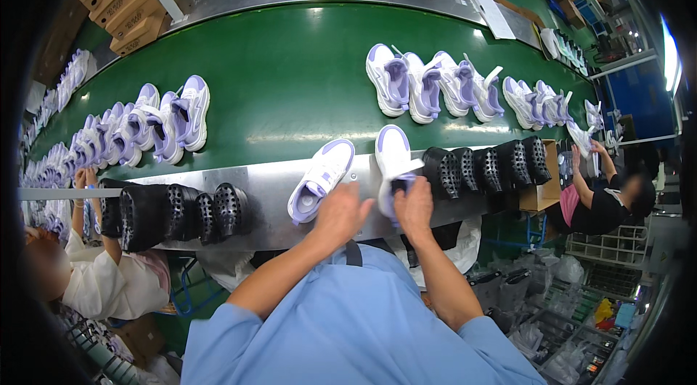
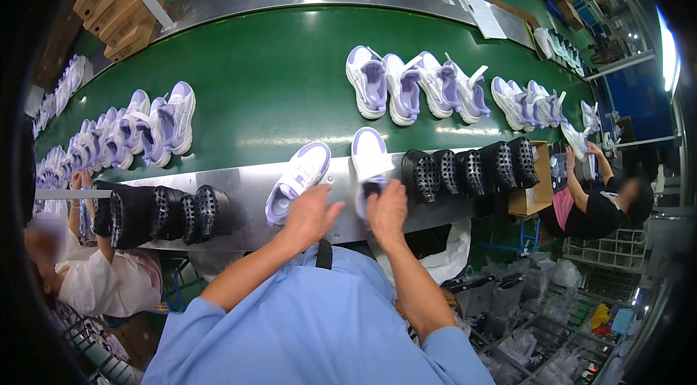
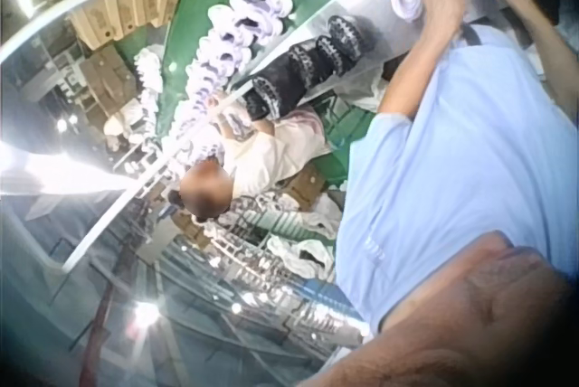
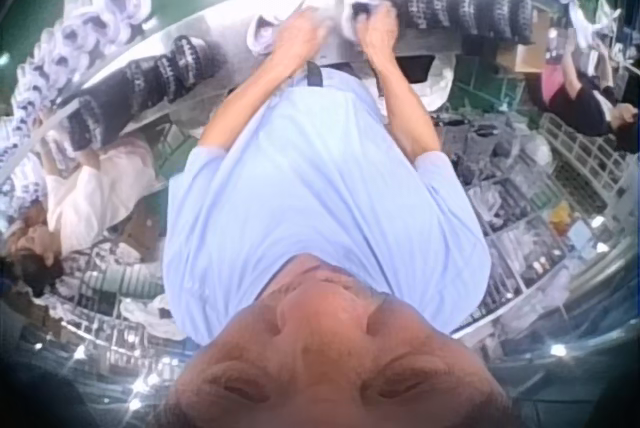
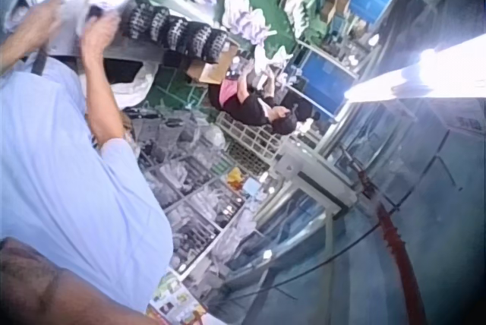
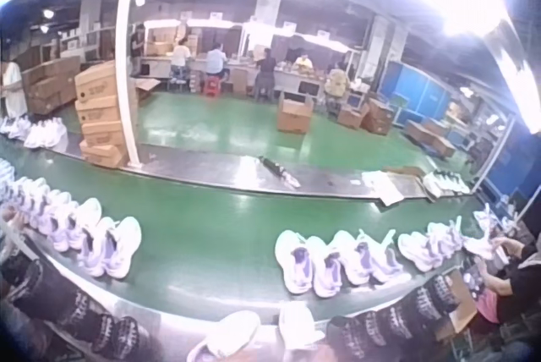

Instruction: The person picks up and handles purple and white shoes along a factory assembly line, turning them over and checking the tongues and interiors by hand before placing them back down.

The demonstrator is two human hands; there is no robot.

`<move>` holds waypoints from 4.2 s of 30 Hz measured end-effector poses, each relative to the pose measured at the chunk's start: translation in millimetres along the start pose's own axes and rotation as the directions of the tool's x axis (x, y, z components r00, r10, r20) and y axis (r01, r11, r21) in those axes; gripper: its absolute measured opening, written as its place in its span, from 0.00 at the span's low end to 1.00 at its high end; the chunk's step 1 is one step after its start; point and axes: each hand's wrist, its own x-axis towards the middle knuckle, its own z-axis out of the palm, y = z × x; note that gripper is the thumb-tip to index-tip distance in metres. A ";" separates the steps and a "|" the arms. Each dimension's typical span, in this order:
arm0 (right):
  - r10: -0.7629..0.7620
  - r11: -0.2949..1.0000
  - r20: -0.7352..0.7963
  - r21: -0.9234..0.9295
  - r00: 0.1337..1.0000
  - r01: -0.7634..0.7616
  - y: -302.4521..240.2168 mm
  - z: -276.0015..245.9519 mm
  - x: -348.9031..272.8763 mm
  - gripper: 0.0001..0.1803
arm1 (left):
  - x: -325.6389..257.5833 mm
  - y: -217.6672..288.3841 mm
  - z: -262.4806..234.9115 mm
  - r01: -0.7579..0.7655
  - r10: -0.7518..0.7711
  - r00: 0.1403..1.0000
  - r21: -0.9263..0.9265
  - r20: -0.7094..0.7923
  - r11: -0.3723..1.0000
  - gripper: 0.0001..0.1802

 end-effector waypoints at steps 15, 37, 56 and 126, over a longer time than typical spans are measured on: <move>-0.573 0.802 -0.066 0.163 0.817 0.575 1.2 1.5 7.0 0.20 | 37.1 -9.0 55.0 0.099 -0.099 0.995 -0.033 0.003 0.995 0.10; -0.045 0.928 0.150 0.371 0.988 -0.015 -11.3 40.4 -45.9 0.17 | 1.0 8.9 10.5 -0.242 0.246 0.969 0.123 -0.019 0.963 0.08; 0.155 0.244 0.613 0.736 0.775 -0.631 16.1 -25.2 -8.3 0.07 | -8.5 -6.8 31.0 0.391 -0.386 0.920 -0.245 0.074 0.887 0.19; -0.319 0.911 -0.159 0.222 0.934 0.349 -8.5 -11.6 -54.4 0.14 | -12.0 11.5 18.9 -0.188 0.184 0.980 -0.060 -0.071 0.980 0.10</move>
